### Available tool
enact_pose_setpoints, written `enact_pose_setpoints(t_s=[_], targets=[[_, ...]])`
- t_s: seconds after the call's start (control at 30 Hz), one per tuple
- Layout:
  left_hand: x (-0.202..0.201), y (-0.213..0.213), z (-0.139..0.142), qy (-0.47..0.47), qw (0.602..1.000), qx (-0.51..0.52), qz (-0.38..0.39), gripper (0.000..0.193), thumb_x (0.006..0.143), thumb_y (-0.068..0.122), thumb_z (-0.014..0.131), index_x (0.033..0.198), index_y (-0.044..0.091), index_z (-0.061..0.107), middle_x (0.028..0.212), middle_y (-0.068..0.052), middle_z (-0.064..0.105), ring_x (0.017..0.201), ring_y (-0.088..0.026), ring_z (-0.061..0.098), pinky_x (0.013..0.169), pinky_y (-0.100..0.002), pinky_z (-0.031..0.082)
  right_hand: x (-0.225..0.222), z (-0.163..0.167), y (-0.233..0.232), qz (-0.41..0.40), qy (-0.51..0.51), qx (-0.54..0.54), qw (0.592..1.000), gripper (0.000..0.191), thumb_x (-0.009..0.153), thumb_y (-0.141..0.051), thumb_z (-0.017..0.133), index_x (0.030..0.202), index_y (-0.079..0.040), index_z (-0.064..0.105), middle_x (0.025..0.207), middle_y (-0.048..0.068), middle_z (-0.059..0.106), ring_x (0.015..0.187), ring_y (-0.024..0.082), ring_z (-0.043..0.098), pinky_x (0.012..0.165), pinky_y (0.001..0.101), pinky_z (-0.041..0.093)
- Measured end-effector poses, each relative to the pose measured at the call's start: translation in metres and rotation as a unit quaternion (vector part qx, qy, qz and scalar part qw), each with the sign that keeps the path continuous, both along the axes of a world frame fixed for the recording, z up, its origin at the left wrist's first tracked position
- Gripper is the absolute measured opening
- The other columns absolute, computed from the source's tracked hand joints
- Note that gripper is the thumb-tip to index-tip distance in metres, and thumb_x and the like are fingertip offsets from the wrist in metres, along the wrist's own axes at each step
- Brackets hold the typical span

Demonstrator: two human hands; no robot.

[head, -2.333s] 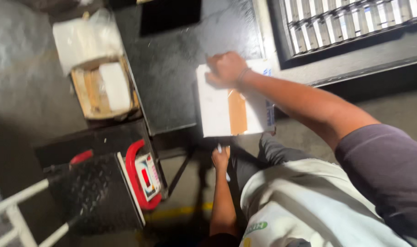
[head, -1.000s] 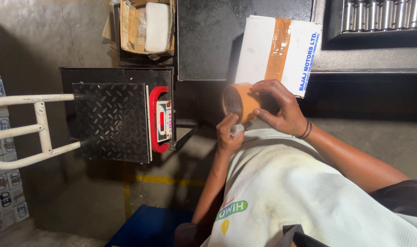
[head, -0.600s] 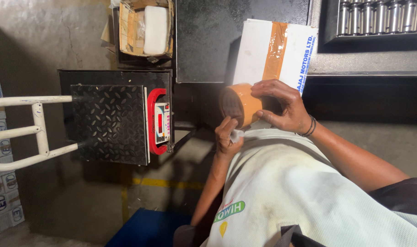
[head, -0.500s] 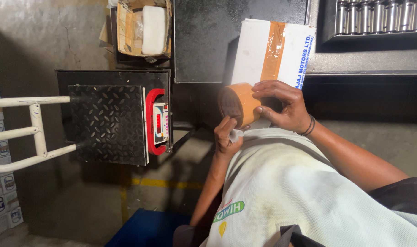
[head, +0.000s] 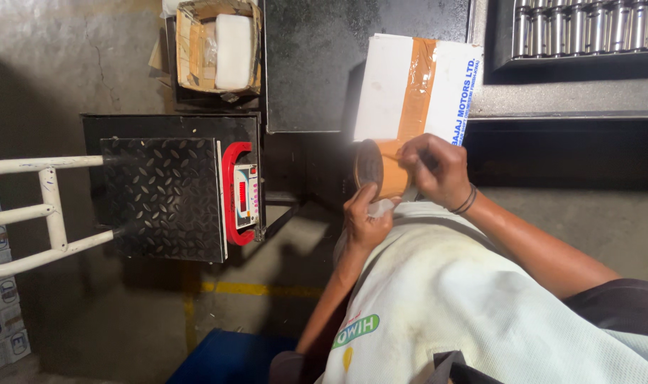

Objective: The person packs cylindrical metal parts into plastic bags and places them into a cardboard box. They then close the box and seal it with packing tape. The person repeats this process with another box.

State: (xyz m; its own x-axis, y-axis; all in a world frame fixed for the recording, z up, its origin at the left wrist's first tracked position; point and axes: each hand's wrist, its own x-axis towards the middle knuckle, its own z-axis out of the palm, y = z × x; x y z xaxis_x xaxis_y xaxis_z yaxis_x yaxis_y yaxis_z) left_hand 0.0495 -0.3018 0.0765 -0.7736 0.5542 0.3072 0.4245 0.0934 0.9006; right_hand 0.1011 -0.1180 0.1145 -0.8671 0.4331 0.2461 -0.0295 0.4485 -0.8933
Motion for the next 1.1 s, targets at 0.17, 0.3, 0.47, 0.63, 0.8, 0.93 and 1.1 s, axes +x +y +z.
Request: enact_pose_setpoints(t_s=[0.17, 0.3, 0.47, 0.63, 0.8, 0.93, 1.1], targets=[[-0.002, 0.002, -0.006, -0.020, 0.999, -0.005, -0.027, 0.029, 0.081, -0.004, 0.080, 0.101, -0.004, 0.060, 0.093, -0.021, 0.067, 0.083, -0.037, 0.073, 0.071, -0.037, 0.057, -0.005, 0.006, 0.014, 0.043, -0.131, -0.062, 0.988, 0.040, 0.090, -0.016, 0.076, 0.123, 0.002, 0.063, 0.091, 0.009, 0.075, 0.076, 0.016, 0.069, 0.066, 0.0314, 0.055], [-0.003, 0.004, -0.006, -0.038, 0.998, -0.016, -0.038, 0.033, 0.080, 0.001, 0.084, 0.104, -0.005, 0.062, 0.091, -0.021, 0.068, 0.080, -0.032, 0.072, 0.071, -0.037, 0.058, -0.010, 0.001, 0.023, 0.076, -0.143, -0.008, 0.987, 0.024, 0.086, -0.021, 0.080, 0.101, -0.002, 0.074, 0.088, 0.008, 0.075, 0.077, 0.016, 0.073, 0.069, 0.0297, 0.059], [-0.003, 0.007, -0.003, -0.212, 0.960, -0.141, -0.115, 0.043, 0.082, 0.017, 0.090, 0.110, -0.004, 0.066, 0.095, -0.019, 0.074, 0.084, -0.023, 0.073, 0.075, -0.036, 0.057, -0.019, -0.031, 0.047, 0.005, -0.168, 0.100, 0.981, 0.018, 0.089, -0.019, 0.080, 0.099, -0.005, 0.075, 0.089, 0.012, 0.074, 0.077, 0.024, 0.072, 0.070, 0.0348, 0.056], [0.001, 0.015, -0.002, -0.371, 0.919, -0.077, -0.112, 0.051, 0.083, 0.033, 0.087, 0.116, -0.001, 0.067, 0.098, -0.013, 0.079, 0.089, -0.015, 0.071, 0.081, -0.031, 0.058, -0.089, -0.058, 0.132, -0.077, -0.208, 0.134, 0.966, 0.018, 0.100, -0.023, 0.078, 0.098, -0.006, 0.073, 0.085, 0.013, 0.073, 0.076, 0.026, 0.071, 0.072, 0.0401, 0.056], [-0.002, 0.021, -0.003, -0.344, 0.923, -0.157, -0.069, 0.050, 0.079, 0.032, 0.088, 0.113, 0.002, 0.065, 0.095, -0.007, 0.074, 0.084, -0.011, 0.068, 0.074, -0.029, 0.055, -0.168, -0.063, 0.184, -0.110, -0.237, 0.168, 0.950, 0.020, 0.092, -0.030, 0.080, 0.097, -0.011, 0.076, 0.092, 0.010, 0.076, 0.084, 0.024, 0.072, 0.076, 0.0401, 0.056], [-0.002, 0.024, -0.022, -0.373, 0.921, -0.092, -0.073, 0.045, 0.085, 0.034, 0.087, 0.107, 0.000, 0.065, 0.093, -0.005, 0.071, 0.083, -0.011, 0.062, 0.074, -0.028, 0.054, -0.192, -0.078, 0.192, 0.042, -0.383, 0.067, 0.920, 0.020, 0.086, -0.023, 0.073, 0.101, -0.013, 0.081, 0.098, 0.007, 0.078, 0.090, 0.024, 0.071, 0.084, 0.0386, 0.053], [0.032, 0.006, -0.061, -0.487, 0.871, -0.051, -0.022, 0.042, 0.090, 0.036, 0.084, 0.100, 0.000, 0.066, 0.089, -0.004, 0.070, 0.081, -0.012, 0.061, 0.072, -0.029, 0.050, -0.221, -0.097, 0.193, 0.110, -0.453, 0.169, 0.869, 0.028, 0.085, -0.019, 0.071, 0.108, -0.005, 0.077, 0.098, 0.016, 0.076, 0.082, 0.031, 0.073, 0.069, 0.0444, 0.057]])
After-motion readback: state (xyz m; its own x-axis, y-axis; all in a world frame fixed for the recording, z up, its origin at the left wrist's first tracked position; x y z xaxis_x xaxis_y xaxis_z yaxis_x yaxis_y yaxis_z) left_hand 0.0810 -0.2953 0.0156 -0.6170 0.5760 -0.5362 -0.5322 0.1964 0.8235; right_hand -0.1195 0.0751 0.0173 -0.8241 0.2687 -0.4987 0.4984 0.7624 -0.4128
